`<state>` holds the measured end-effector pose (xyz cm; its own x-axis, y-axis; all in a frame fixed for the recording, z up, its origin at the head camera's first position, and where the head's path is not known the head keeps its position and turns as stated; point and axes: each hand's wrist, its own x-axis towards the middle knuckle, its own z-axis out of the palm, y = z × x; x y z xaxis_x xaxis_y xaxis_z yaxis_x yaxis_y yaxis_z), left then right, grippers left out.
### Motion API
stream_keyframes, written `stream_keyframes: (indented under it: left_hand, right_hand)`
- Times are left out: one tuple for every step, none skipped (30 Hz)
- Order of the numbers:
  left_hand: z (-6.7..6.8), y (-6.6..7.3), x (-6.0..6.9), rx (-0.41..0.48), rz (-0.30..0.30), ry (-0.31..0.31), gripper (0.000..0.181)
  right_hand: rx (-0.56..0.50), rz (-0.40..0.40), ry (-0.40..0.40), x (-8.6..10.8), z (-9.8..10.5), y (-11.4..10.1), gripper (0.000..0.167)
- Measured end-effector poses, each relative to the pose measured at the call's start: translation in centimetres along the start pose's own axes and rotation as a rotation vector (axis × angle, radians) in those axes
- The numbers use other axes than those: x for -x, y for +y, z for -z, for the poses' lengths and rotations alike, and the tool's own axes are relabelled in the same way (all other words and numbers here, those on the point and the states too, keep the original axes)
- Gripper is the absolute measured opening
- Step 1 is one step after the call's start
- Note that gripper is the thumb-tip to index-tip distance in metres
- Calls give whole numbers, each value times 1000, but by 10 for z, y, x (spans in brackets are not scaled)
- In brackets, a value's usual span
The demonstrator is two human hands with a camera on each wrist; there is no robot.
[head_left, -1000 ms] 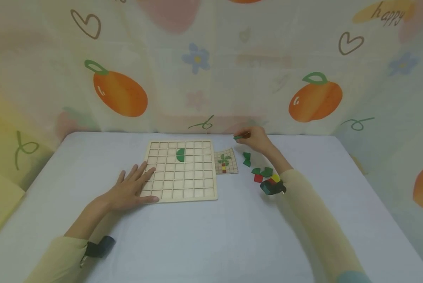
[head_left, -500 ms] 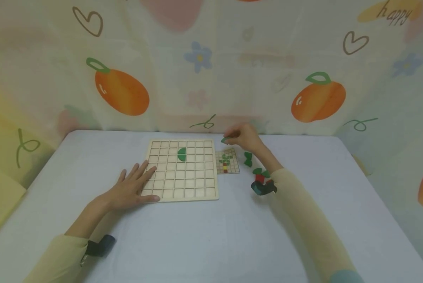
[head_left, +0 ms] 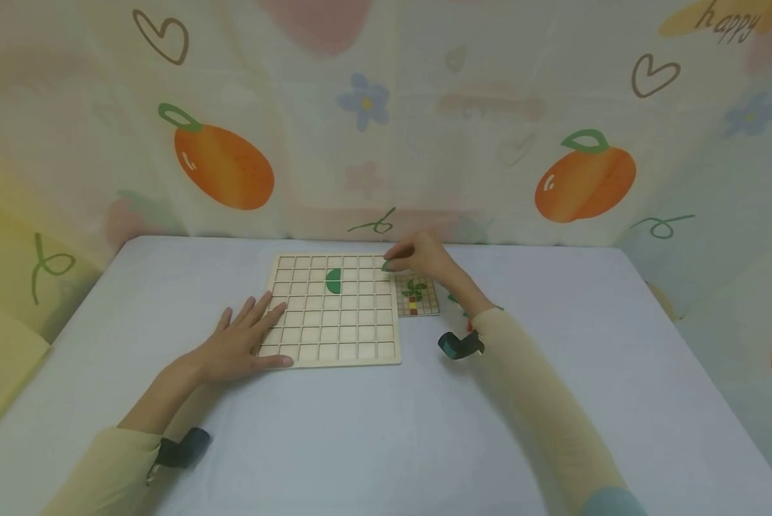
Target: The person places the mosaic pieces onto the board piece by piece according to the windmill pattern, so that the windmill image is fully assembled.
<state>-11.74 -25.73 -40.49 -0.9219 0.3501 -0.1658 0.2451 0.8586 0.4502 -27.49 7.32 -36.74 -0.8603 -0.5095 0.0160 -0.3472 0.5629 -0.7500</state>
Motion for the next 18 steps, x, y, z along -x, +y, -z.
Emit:
stream_keyframes:
  left_hand:
    - [0, 0, 0, -1, 1, -1, 103]
    - [0, 0, 0, -1, 2, -1, 104]
    - [0, 0, 0, -2, 3, -1, 104]
    - [-1, 0, 0, -3, 4, 1, 104]
    - [-1, 0, 0, -1, 5, 2, 104]
    - [-1, -1, 0, -1, 5, 3, 104]
    - [-2, -1, 0, 0, 6, 4, 104]
    - [-2, -1, 0, 1, 6, 4, 104]
    - [-2, -2, -1, 1, 6, 5, 104]
    - [-2, -2, 0, 2, 7, 4, 104]
    - [-2, -2, 0, 3, 8, 4, 104]
    - [-2, -2, 0, 2, 9, 4, 104]
    - [-2, -2, 0, 2, 10, 3, 104]
    - [-2, -2, 0, 3, 11, 3, 104]
    - [-2, -1, 0, 5, 11, 4, 104]
    - [-2, -1, 0, 7, 11, 4, 104]
    - [-2, -1, 1, 8, 12, 5, 104]
    - [-2, -1, 1, 8, 13, 6, 104]
  right_hand:
    - [-3, 7, -9, -2, -2, 0, 18]
    - [-3, 10, -19, -3, -5, 0, 17]
    - [-2, 13, -26, -4, -8, -1, 17]
    - [2, 21, -30, -6, -11, -1, 16]
    - [5, 23, -34, -7, -14, -1, 16]
    - [5, 19, -37, -7, -17, -2, 15]
    - [10, 20, -37, -8, -21, -2, 15]
    - [16, 15, -35, -8, -24, -3, 15]
    - [20, 17, -33, -9, -28, -4, 15]
    - [20, 22, -36, -10, -31, -4, 14]
    - [16, 21, -41, -10, -33, -5, 14]
    - [14, 23, -45, -11, -36, -6, 13]
    - [12, 25, -49, -12, -39, -8, 12]
    - [9, 23, -53, -12, -41, -9, 12]
    - [7, 21, -56, -13, -43, -10, 11]
    - [8, 18, -60, -13, -44, -12, 11]
    - [11, 13, -62, -14, -46, -13, 10]
    - [17, 12, -62, -15, -48, -14, 10]
